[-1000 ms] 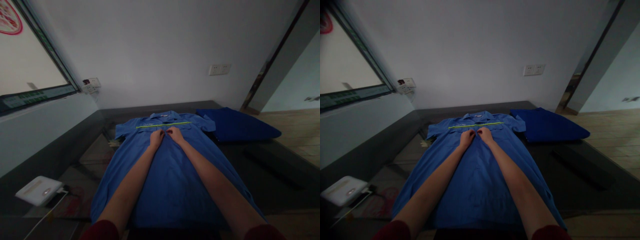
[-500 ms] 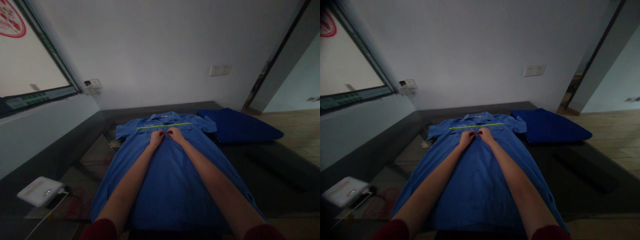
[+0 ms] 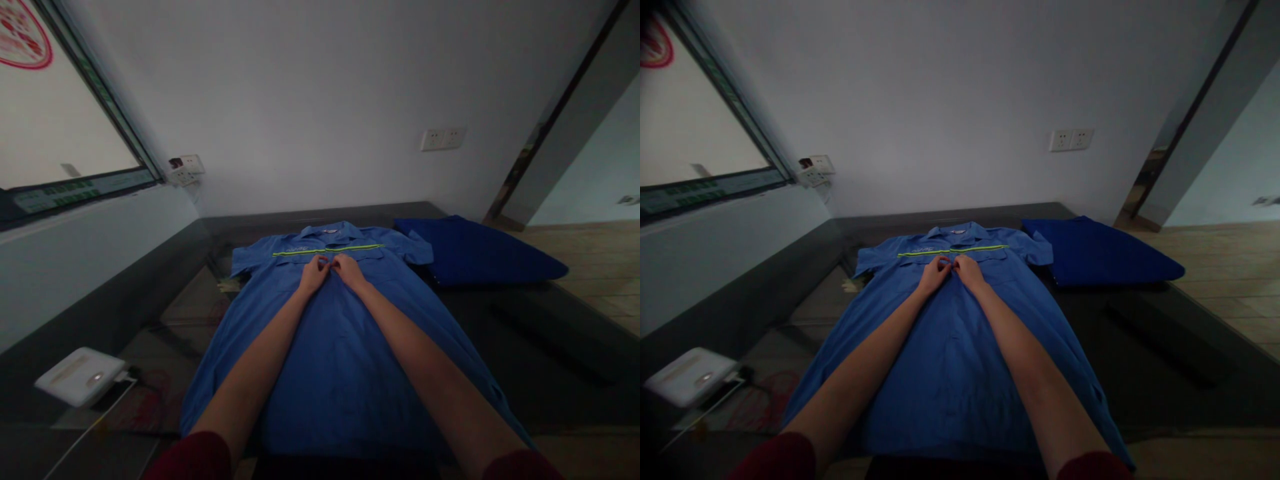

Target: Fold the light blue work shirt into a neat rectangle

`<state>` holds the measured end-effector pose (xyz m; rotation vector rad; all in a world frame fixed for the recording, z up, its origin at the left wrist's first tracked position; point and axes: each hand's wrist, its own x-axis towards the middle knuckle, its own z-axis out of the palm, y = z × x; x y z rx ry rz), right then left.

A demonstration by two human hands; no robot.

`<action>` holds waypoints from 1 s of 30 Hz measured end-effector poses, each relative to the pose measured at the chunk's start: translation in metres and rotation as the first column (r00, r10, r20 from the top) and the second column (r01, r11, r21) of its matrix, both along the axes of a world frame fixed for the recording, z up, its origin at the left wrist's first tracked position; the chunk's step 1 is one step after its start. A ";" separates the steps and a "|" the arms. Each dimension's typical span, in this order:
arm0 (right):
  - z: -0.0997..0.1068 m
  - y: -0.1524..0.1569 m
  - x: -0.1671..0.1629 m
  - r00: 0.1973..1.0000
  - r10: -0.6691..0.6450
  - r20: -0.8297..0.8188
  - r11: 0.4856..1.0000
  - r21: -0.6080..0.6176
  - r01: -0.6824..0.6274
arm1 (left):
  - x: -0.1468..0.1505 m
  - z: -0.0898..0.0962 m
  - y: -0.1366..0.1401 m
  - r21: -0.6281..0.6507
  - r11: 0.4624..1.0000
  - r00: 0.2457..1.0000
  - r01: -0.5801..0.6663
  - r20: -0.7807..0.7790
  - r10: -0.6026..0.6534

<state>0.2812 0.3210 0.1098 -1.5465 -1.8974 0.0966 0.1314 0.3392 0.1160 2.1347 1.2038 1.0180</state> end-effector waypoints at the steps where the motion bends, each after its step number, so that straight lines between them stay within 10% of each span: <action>1: 0.000 0.000 0.000 1.000 0.000 0.001 1.000 0.000 0.000 | 0.000 0.000 0.000 -0.007 1.000 1.000 0.002 0.012 -0.002; 30: -0.001 -0.002 0.003 0.981 0.005 -0.194 0.998 0.058 0.006 | 0.005 0.001 0.001 -0.034 0.995 0.995 -0.094 0.038 0.096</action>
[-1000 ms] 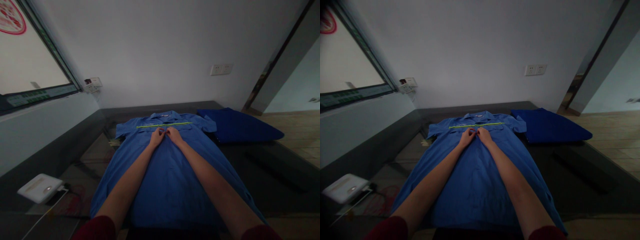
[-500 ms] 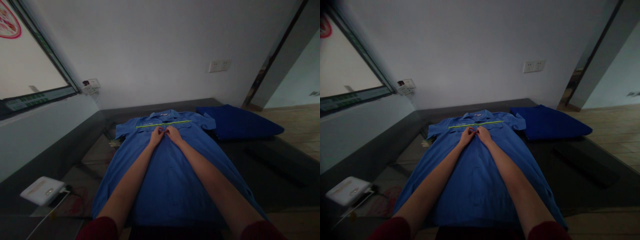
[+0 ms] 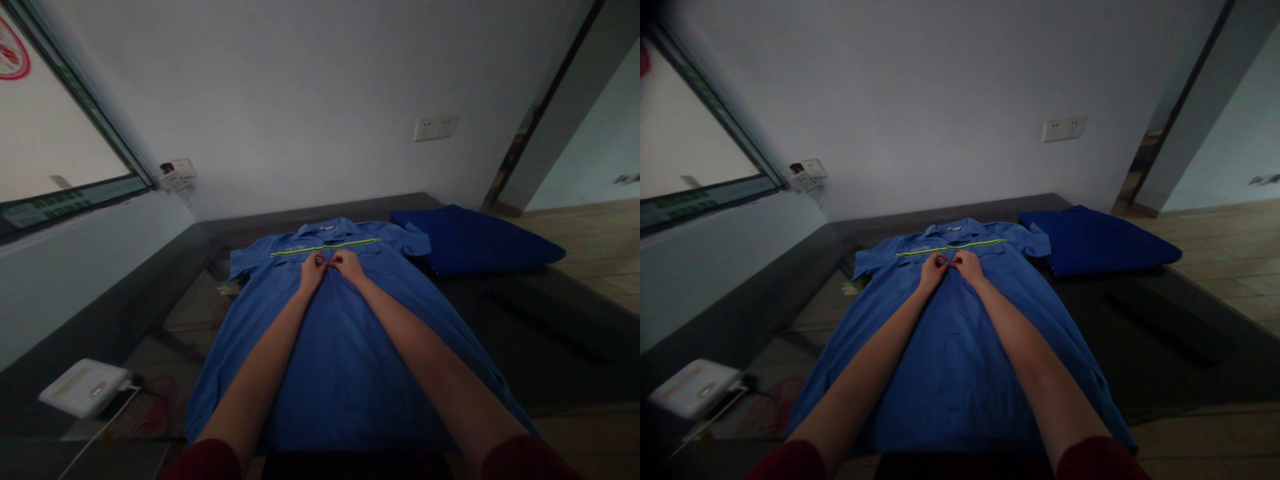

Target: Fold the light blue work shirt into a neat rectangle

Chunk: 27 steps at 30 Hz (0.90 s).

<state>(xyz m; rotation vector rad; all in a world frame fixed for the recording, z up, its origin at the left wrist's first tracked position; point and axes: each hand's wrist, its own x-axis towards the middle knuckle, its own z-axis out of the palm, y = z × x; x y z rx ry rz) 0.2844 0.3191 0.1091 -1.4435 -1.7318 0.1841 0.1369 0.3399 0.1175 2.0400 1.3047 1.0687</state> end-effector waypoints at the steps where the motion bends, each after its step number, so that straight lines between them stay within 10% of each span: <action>1: 0.000 0.000 0.000 1.000 0.007 -0.016 1.000 0.003 -0.007 | 0.000 0.000 -0.001 0.006 1.000 1.000 -0.001 -0.010 0.001; 27: 0.019 0.004 0.005 0.972 -0.021 -0.235 1.000 0.002 0.022 | 0.006 0.019 -0.002 -0.126 0.987 0.988 -0.099 -0.132 0.082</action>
